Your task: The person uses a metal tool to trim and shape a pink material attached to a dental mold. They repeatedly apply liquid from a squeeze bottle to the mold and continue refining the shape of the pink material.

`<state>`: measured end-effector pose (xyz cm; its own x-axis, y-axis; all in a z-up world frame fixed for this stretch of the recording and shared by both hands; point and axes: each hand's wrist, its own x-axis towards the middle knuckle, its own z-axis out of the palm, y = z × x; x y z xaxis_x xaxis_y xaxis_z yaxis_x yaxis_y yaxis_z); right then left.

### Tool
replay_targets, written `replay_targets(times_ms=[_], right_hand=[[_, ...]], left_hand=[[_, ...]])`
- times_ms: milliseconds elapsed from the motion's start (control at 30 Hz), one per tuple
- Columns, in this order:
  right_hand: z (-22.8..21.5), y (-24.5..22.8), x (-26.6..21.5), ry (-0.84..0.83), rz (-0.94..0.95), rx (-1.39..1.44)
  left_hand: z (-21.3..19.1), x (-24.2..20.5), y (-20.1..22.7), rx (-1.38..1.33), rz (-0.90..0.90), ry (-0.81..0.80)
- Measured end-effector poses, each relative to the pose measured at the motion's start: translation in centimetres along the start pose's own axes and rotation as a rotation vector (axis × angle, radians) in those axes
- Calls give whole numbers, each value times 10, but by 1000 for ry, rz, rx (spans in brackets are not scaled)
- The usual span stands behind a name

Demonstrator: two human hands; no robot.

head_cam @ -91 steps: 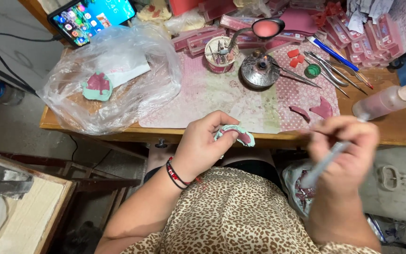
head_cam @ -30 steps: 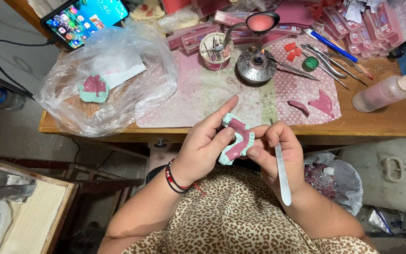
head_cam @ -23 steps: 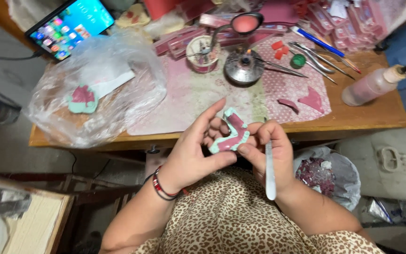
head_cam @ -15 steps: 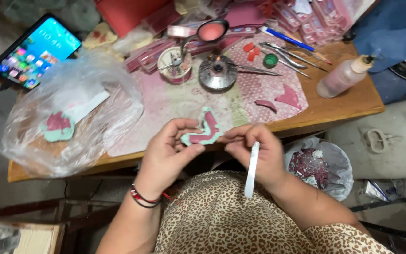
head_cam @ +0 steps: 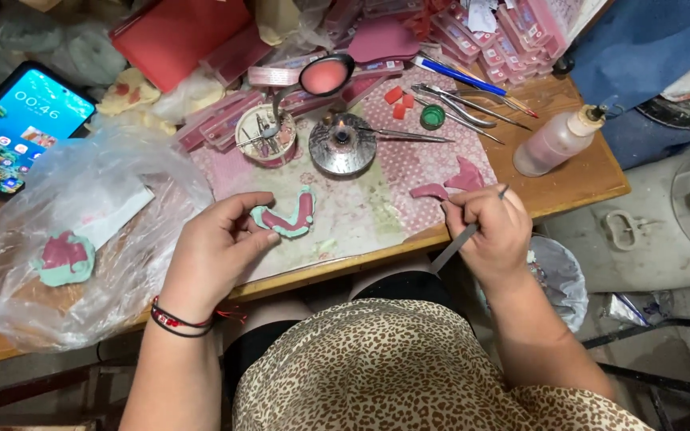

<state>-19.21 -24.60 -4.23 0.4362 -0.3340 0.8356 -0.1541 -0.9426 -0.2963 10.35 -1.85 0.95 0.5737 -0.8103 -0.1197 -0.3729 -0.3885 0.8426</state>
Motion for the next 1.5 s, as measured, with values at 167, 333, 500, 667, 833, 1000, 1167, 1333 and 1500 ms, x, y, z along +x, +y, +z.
replay_targets(times_ms=[167,333,500,667,833,1000,1167,1333,1500], right_hand=[[10,14,-31,180,-254,-6],[15,-23,-6,296,-331,90],[14,-36,-1,122,-473,183],[7,-47,-11,-33,-476,212],[5,-40,-16,-128,-425,292],[-10,-26,2,-210,-288,281],[-21,-2,6,-225,-165,-22],[-25,22,-8,-396,-46,-142],[-36,26,-16,-377,65,-6]], left_hand=[[4,-17,29,59,98,117],[40,-33,46,241,538,366],[100,-37,59,-373,509,-98],[136,-44,53,-532,434,-14],[139,-47,43,-554,322,-47],[131,-50,36,-402,273,-73],[129,-54,28,-328,338,-10],[123,-55,30,-320,314,-7],[118,-53,32,-319,331,29]])
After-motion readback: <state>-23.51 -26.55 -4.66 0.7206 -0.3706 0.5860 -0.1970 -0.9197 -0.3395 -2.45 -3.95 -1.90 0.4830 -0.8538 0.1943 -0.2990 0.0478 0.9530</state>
